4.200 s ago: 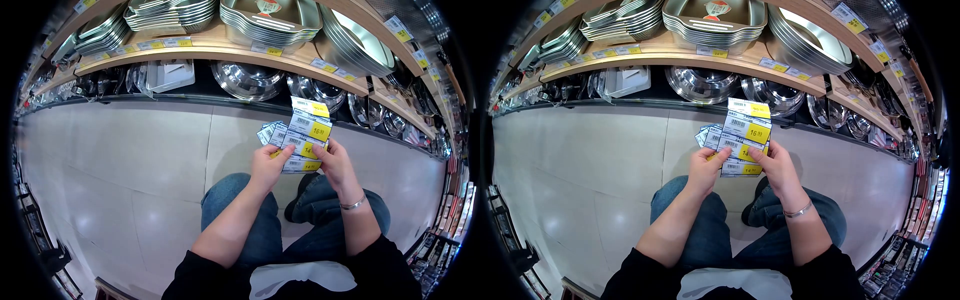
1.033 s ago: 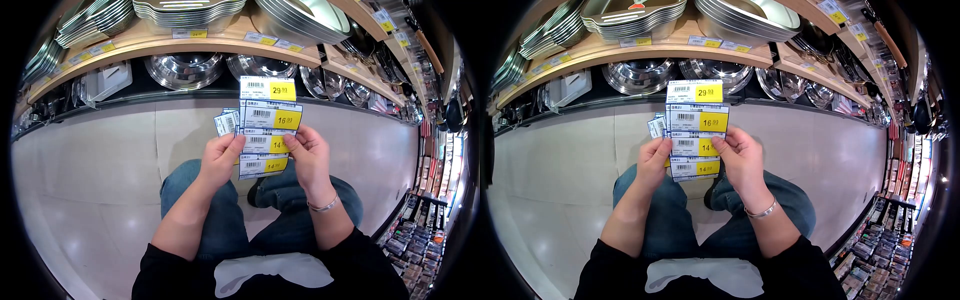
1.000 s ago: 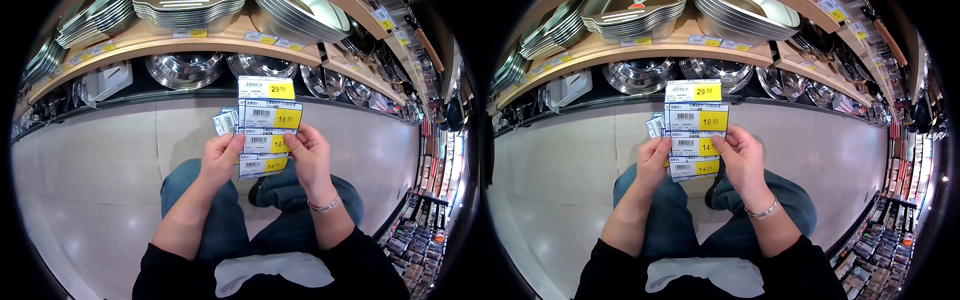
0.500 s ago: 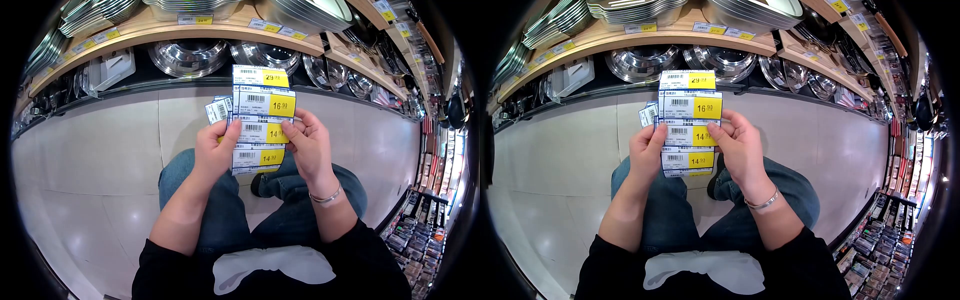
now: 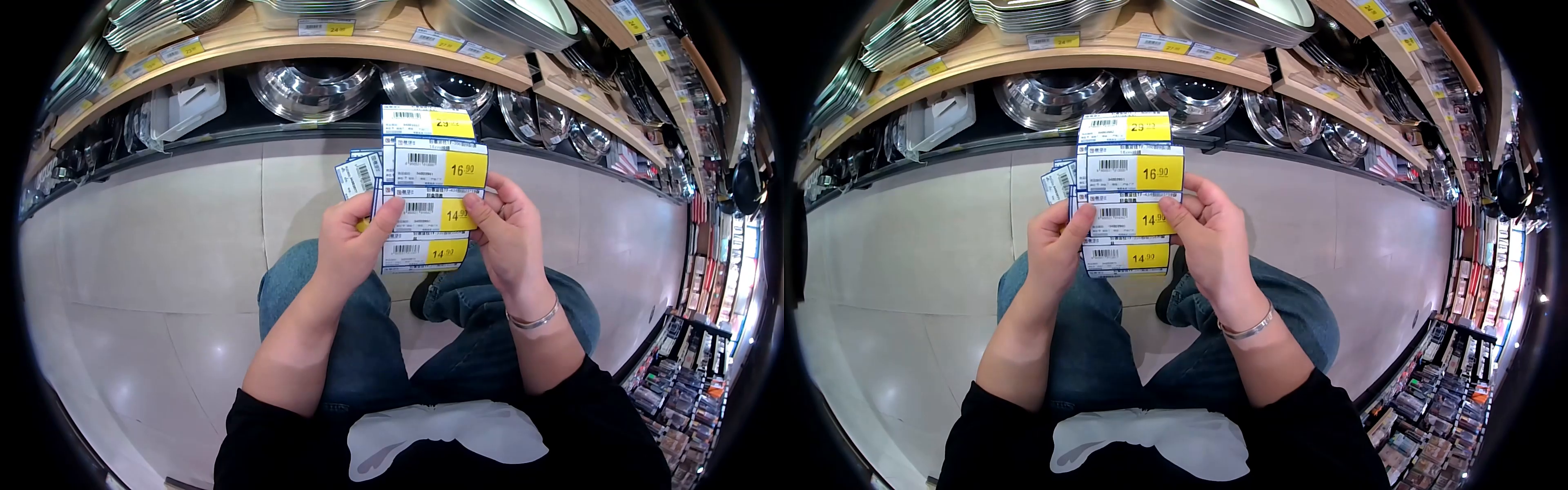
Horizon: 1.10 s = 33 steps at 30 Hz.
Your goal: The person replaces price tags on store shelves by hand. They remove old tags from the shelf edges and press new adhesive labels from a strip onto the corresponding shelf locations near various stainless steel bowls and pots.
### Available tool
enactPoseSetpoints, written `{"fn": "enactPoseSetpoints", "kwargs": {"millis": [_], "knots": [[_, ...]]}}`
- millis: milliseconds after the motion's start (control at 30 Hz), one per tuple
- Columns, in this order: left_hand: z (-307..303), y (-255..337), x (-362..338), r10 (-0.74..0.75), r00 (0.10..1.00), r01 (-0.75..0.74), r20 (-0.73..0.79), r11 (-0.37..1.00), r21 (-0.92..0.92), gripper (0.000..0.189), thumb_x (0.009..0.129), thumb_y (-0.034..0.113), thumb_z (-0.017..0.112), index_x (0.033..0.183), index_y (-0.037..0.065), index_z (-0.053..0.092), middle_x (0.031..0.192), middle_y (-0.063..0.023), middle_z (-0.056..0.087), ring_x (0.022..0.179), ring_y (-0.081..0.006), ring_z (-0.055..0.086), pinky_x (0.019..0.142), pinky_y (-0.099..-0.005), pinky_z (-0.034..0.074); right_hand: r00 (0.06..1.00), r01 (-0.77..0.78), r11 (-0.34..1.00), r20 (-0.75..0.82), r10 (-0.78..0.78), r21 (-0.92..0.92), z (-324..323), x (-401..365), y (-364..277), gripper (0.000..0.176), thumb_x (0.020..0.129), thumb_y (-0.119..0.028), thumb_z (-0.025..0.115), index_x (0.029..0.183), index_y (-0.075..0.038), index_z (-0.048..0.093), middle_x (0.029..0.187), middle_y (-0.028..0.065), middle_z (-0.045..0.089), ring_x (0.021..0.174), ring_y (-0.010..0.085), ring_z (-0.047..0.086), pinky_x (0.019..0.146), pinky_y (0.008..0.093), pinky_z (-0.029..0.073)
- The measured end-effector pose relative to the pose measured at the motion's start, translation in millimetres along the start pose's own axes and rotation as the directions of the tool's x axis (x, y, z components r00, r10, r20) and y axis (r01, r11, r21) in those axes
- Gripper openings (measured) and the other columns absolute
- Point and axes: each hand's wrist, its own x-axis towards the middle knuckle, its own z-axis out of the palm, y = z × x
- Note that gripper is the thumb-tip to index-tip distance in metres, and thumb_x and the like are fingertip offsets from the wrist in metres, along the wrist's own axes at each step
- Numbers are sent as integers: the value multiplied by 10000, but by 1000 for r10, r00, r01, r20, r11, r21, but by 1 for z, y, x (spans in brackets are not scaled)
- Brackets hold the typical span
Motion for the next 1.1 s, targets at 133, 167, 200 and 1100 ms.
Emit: {"fn": "enactPoseSetpoints", "kwargs": {"millis": [133, 167, 200, 1100], "knots": [[1, 3, 2, -1, 1000, 1, 6, 1000, -18, 214, 814, 155, 504, 843, -45, 573, 736, -49, 591, 655, -62, 520, 569, -194, 417, 998, 35, 999, 59, -36, 12, -2, 0, -2, 282, 816, -54, 472, 1078, 26, 408, 860, 92, 585, 740, 107, 555, 614, 214, 448], [1, 1, 4, -5, 1000, 5, -12, 1000, 1, 215, 814, 157, 504, 844, -45, 572, 734, -48, 590, 651, -61, 520, 566, -192, 416, 995, 56, 998, 77, -56, 4, -3, 0, -2, 281, 819, -50, 464, 1082, 26, 401, 870, 96, 581, 754, 111, 554, 631, 218, 448], [1, 0, 5, -8, 1000, 9, -30, 1000, 20, 216, 814, 159, 505, 844, -44, 571, 731, -48, 590, 646, -60, 519, 563, -191, 414, 995, 58, 998, 77, -58, 6, -3, 1, -2, 281, 819, -50, 464, 1082, 26, 401, 870, 96, 581, 754, 111, 554, 631, 218, 448], [4, 3, 8, 217, 971, -165, -102, 912, 375, 186, 788, 144, 524, 704, -19, 553, 553, -80, 537, 489, -90, 505, 450, -238, 382, 894, 439, 775, 134, -428, -454, -2, -3, 1, 201, 791, 28, 460, 991, 45, 449, 801, 58, 561, 695, 34, 490, 613, 153, 394]]}}
